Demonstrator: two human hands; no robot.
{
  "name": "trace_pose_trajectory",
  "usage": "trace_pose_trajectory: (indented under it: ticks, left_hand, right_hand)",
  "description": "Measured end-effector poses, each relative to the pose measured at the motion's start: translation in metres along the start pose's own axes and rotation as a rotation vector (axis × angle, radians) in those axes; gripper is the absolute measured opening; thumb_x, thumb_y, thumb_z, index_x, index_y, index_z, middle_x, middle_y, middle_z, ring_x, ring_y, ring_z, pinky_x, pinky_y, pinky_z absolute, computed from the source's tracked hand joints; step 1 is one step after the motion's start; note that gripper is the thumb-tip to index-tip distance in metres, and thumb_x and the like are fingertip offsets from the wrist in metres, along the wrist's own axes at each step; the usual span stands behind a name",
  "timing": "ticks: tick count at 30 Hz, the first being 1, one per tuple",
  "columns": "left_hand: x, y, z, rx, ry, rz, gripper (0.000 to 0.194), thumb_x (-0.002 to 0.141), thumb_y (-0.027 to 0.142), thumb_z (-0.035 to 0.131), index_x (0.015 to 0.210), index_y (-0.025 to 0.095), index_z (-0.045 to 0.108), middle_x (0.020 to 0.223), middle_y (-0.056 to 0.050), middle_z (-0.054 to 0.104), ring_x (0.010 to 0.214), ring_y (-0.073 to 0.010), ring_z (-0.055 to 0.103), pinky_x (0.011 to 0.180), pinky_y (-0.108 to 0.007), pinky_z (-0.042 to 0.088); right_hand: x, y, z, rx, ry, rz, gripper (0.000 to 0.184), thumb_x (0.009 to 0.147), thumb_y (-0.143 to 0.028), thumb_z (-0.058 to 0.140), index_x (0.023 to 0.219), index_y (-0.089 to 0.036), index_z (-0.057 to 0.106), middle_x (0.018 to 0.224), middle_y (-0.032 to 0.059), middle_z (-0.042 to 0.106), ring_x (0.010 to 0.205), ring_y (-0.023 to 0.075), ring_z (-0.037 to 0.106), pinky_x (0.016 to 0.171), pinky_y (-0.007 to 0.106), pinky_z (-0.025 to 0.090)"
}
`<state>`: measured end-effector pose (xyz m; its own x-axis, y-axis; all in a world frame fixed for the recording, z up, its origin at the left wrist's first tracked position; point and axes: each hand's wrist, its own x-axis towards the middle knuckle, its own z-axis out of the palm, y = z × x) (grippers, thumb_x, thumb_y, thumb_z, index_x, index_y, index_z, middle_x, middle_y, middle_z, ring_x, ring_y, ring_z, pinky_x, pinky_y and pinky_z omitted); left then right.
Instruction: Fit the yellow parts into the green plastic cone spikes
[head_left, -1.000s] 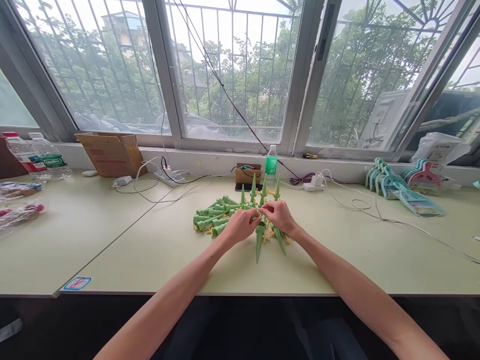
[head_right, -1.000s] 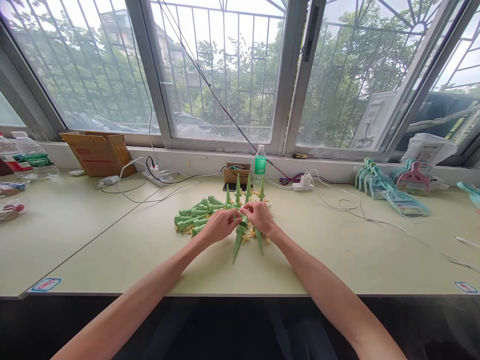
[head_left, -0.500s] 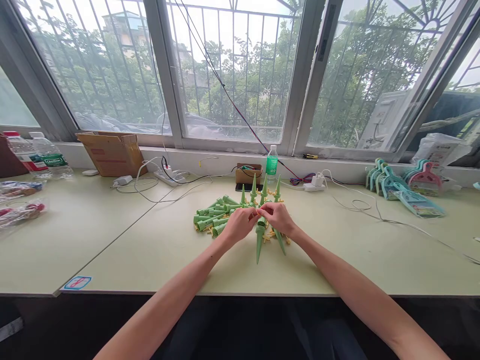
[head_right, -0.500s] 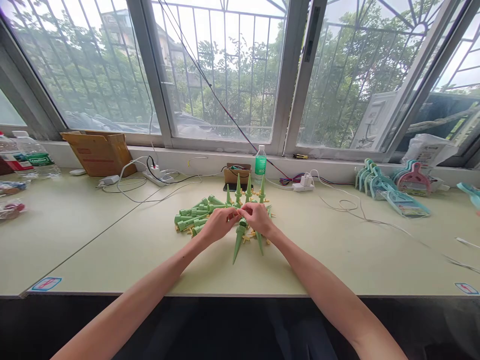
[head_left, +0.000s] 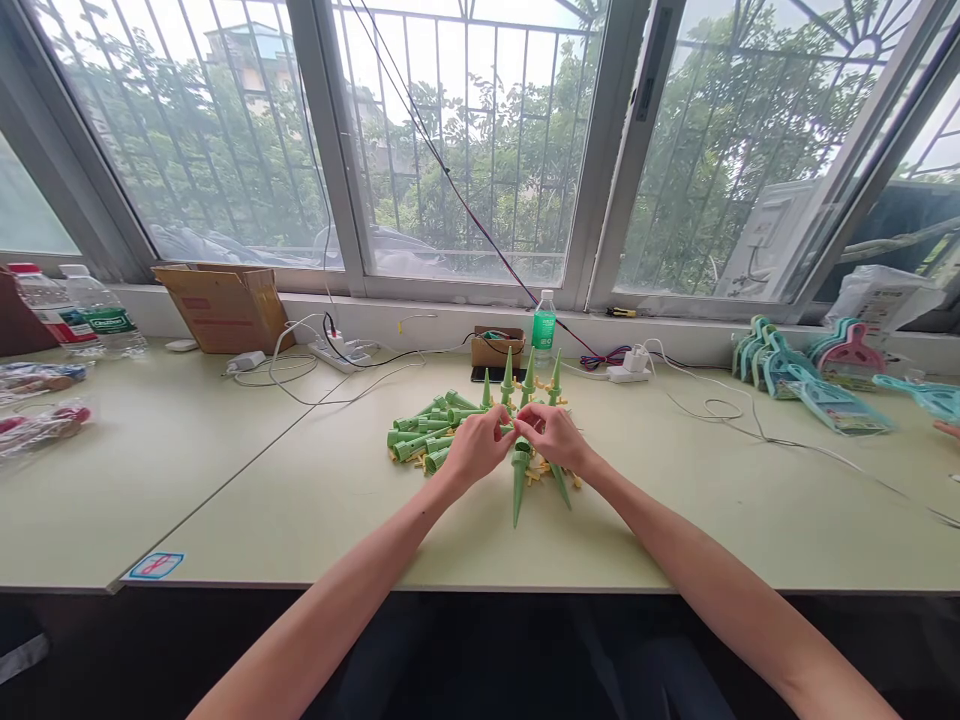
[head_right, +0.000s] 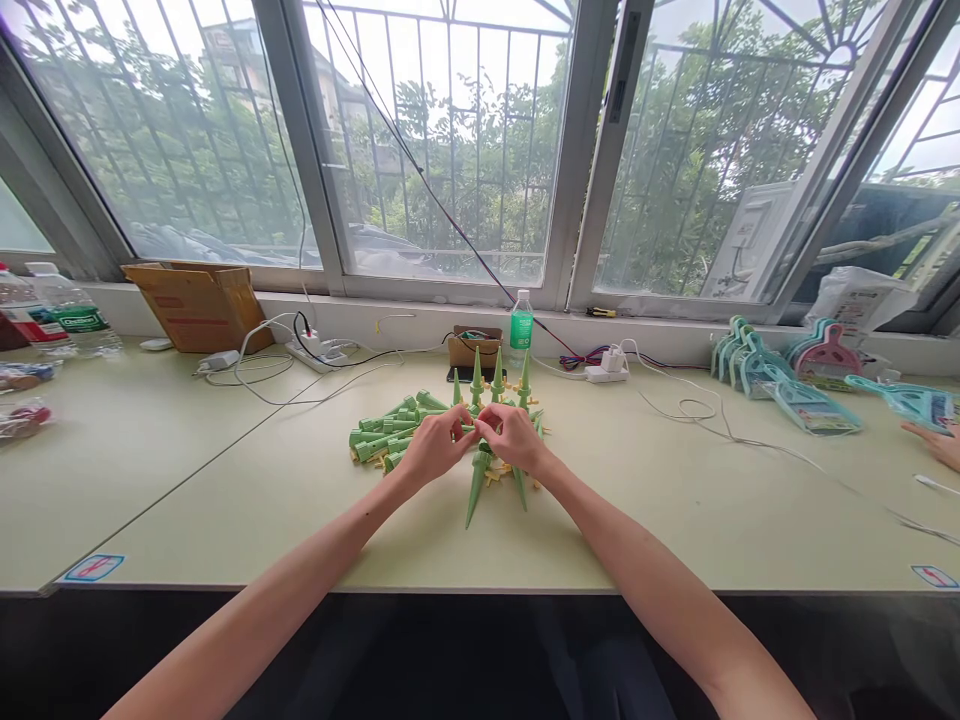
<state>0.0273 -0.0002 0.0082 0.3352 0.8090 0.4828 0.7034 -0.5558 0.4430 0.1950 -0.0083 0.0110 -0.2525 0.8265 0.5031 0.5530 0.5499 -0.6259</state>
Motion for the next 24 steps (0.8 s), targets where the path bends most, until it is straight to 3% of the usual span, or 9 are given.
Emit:
trace_pose_trajectory:
  ticks: [3, 14, 24]
  left_hand:
    - [0.0001, -0.0002, 0.0000, -0.003, -0.005, 0.000, 0.026, 0.089, 0.045, 0.048, 0.091, 0.020, 0.057, 0.060, 0.002, 0.057, 0.054, -0.0147, 0.052, 0.053, -0.023, 0.030]
    - [0.0013, -0.0023, 0.0013, 0.015, -0.010, 0.010, 0.032, 0.087, 0.048, 0.050, 0.074, 0.019, 0.054, 0.063, 0.000, 0.058, 0.054, -0.0136, 0.048, 0.052, -0.024, 0.027]
    - [0.0017, -0.0055, 0.0032, 0.003, -0.069, 0.025, 0.022, 0.086, 0.041, 0.054, 0.084, 0.020, 0.058, 0.060, 0.001, 0.057, 0.055, -0.0146, 0.049, 0.053, -0.024, 0.029]
  right_hand:
    - [0.0000, 0.0019, 0.0012, 0.017, 0.001, -0.020, 0.014, 0.088, -0.027, 0.054, 0.084, -0.017, 0.064, 0.077, 0.0028, 0.069, 0.071, 0.0146, 0.063, 0.065, 0.025, 0.047]
    - [-0.0001, 0.0036, 0.0035, 0.050, 0.023, -0.073, 0.014, 0.089, -0.028, 0.052, 0.082, -0.019, 0.061, 0.074, 0.0020, 0.066, 0.067, 0.0146, 0.059, 0.063, 0.026, 0.045]
    - [0.0017, 0.0064, 0.0042, -0.023, 0.120, -0.040, 0.018, 0.089, -0.028, 0.050, 0.076, -0.018, 0.059, 0.069, 0.0014, 0.062, 0.062, 0.0140, 0.054, 0.060, 0.026, 0.040]
